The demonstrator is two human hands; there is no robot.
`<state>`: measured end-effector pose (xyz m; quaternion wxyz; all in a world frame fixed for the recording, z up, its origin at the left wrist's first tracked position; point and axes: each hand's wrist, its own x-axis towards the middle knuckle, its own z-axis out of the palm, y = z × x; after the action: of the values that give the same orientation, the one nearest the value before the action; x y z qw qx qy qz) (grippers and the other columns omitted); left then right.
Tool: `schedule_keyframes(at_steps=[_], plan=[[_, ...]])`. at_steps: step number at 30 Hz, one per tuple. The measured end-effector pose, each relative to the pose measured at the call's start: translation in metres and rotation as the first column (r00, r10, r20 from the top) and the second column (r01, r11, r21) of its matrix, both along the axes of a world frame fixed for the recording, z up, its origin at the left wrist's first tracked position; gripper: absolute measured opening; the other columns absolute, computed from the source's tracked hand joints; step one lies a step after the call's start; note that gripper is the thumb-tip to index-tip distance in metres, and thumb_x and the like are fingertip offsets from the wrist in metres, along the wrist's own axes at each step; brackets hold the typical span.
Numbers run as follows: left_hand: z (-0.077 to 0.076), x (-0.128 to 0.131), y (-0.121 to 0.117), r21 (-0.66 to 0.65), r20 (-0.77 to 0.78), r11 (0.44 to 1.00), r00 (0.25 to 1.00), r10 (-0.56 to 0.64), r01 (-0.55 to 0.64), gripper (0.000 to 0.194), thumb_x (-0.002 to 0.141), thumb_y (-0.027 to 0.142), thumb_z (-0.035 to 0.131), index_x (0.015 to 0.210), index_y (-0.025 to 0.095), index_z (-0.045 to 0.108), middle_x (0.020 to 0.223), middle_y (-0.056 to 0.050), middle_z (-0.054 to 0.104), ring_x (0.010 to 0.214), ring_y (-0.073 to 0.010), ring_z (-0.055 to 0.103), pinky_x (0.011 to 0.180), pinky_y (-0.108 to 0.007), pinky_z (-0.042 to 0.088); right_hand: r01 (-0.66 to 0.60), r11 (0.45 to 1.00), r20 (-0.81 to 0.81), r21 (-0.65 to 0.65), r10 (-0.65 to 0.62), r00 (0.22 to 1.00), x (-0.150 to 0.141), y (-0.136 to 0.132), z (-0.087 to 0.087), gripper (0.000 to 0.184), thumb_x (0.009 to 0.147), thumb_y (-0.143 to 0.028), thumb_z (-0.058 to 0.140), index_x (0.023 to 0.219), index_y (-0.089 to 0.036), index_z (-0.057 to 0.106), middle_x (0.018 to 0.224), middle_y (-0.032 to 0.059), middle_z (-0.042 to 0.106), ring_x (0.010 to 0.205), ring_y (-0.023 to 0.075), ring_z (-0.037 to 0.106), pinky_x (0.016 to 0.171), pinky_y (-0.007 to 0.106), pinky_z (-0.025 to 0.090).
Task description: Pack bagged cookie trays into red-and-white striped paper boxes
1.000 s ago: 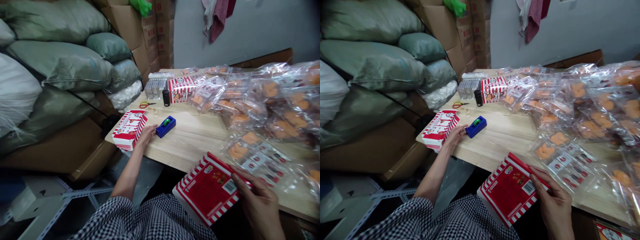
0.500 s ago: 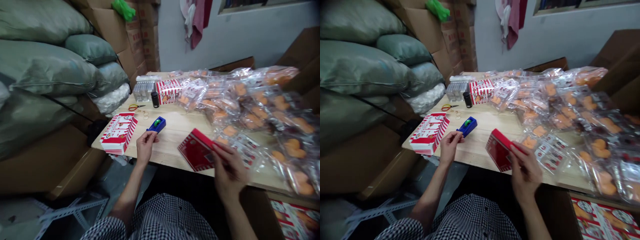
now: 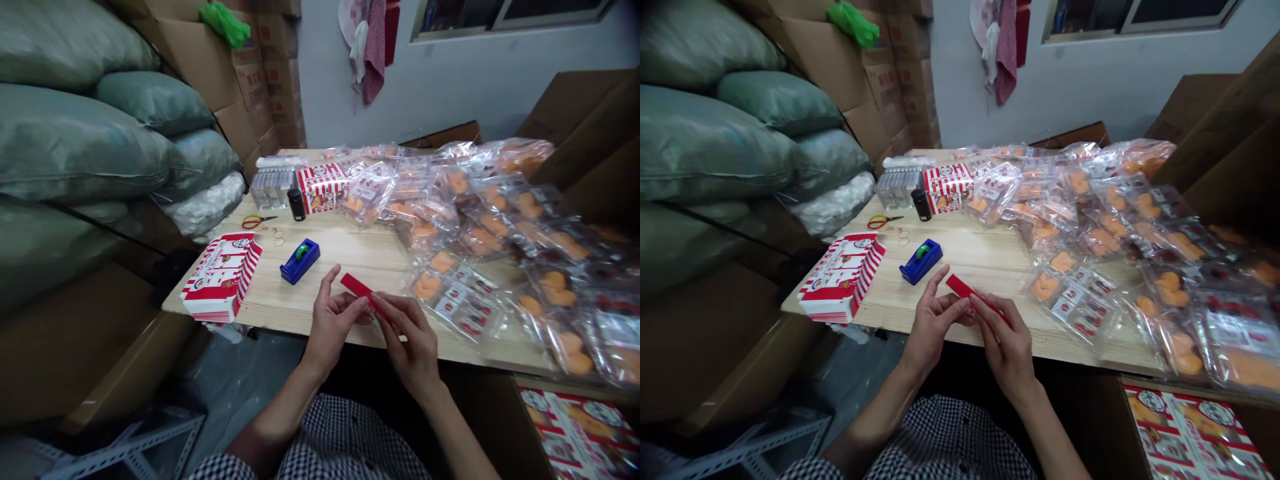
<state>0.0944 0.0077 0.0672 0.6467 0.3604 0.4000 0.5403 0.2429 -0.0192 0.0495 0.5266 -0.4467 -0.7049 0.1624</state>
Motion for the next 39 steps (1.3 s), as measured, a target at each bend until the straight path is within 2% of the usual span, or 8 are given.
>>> schedule_keyframes(at_steps=[6,12,19,23,28,33,36,39], plan=[[-0.003,0.001,0.005,0.031,-0.164,0.999,0.986,0.027,-0.022,0.094,0.078,0.040,0.080,0.153,0.026,0.025,0.080,-0.001,0.072,0.062,-0.0144,0.067,0.065,-0.027,0.054,-0.043,0.999,0.016,-0.022,0.044,0.999,0.009,0.004,0.017,0.048,0.097,-0.011,0.052,0.135,-0.039,0.060,0.116,0.0065,0.059,0.113,0.0218,0.060,0.102,0.045,0.051],[-0.008,-0.015,0.017,0.392,-0.561,0.919,0.782,0.272,-0.038,0.052,0.071,0.038,0.085,0.118,0.026,0.066,0.092,-0.001,0.062,0.082,-0.0153,0.059,0.073,-0.025,0.048,0.030,0.987,-0.240,-0.157,-0.068,0.968,0.019,-0.006,0.039,0.027,0.095,-0.025,0.061,0.118,-0.032,0.074,0.108,0.0062,0.064,0.103,0.0222,0.062,0.088,0.037,0.054],[-0.024,-0.038,0.033,0.063,-0.518,0.860,0.753,-0.406,0.506,0.048,0.081,0.035,0.074,0.125,0.019,0.065,0.112,-0.008,0.074,0.100,-0.0250,0.068,0.087,-0.034,0.053,0.059,0.863,-0.683,-0.501,-0.437,0.585,0.029,0.012,-0.042,0.038,0.085,-0.045,0.071,0.114,-0.021,0.073,0.105,0.0078,0.075,0.090,0.0241,0.070,0.083,0.042,0.058],[-0.048,-0.050,0.072,0.011,-0.688,0.784,0.574,-0.444,0.620,0.043,0.087,0.037,0.064,0.126,0.018,0.069,0.114,-0.006,0.076,0.102,-0.0275,0.069,0.087,-0.035,0.053,0.097,0.849,-0.650,-0.519,-0.465,0.601,0.029,0.016,-0.084,0.038,0.080,-0.047,0.075,0.107,-0.020,0.075,0.109,0.0092,0.074,0.100,0.0268,0.069,0.090,0.045,0.056],[-0.077,-0.058,0.129,0.026,-0.914,0.762,0.323,-0.244,0.647,0.034,0.088,0.034,0.059,0.115,0.022,0.075,0.105,-0.003,0.078,0.095,-0.0261,0.071,0.085,-0.032,0.053,0.430,0.860,-0.056,-0.275,-0.461,0.886,0.081,0.021,-0.095,0.049,0.088,-0.041,0.066,0.134,-0.025,0.062,0.144,0.0125,0.051,0.143,0.0314,0.038,0.117,0.055,0.029],[-0.103,-0.040,0.147,0.111,-0.964,0.839,0.263,-0.039,0.532,0.034,0.086,0.031,0.063,0.116,0.018,0.073,0.122,-0.013,0.070,0.113,-0.0304,0.064,0.102,-0.041,0.046,0.657,0.653,0.535,-0.377,-0.426,0.730,0.154,0.067,-0.100,0.108,0.074,-0.047,0.078,0.160,-0.023,0.017,0.167,0.0193,0.005,0.151,0.0471,-0.009,0.114,0.072,0.005],[-0.112,-0.024,0.140,0.196,-0.966,0.865,0.242,0.089,0.462,0.037,0.090,0.027,0.059,0.123,0.014,0.068,0.132,-0.017,0.062,0.124,-0.0310,0.056,0.111,-0.045,0.039,0.645,0.560,0.656,-0.520,-0.222,0.721,0.166,0.092,-0.104,0.131,0.062,-0.050,0.084,0.160,-0.024,0.002,0.165,0.0237,0.009,0.150,0.0498,-0.005,0.111,0.073,-0.001],[-0.117,-0.014,0.125,0.267,-0.955,0.872,0.234,0.182,0.411,0.044,0.092,0.026,0.055,0.133,0.012,0.060,0.143,-0.019,0.053,0.135,-0.0324,0.046,0.116,-0.048,0.034,0.622,0.590,0.684,-0.515,-0.154,0.713,0.158,0.094,-0.108,0.132,0.059,-0.047,0.085,0.160,-0.028,0.003,0.159,0.0234,0.022,0.150,0.0481,0.010,0.110,0.074,0.000]])
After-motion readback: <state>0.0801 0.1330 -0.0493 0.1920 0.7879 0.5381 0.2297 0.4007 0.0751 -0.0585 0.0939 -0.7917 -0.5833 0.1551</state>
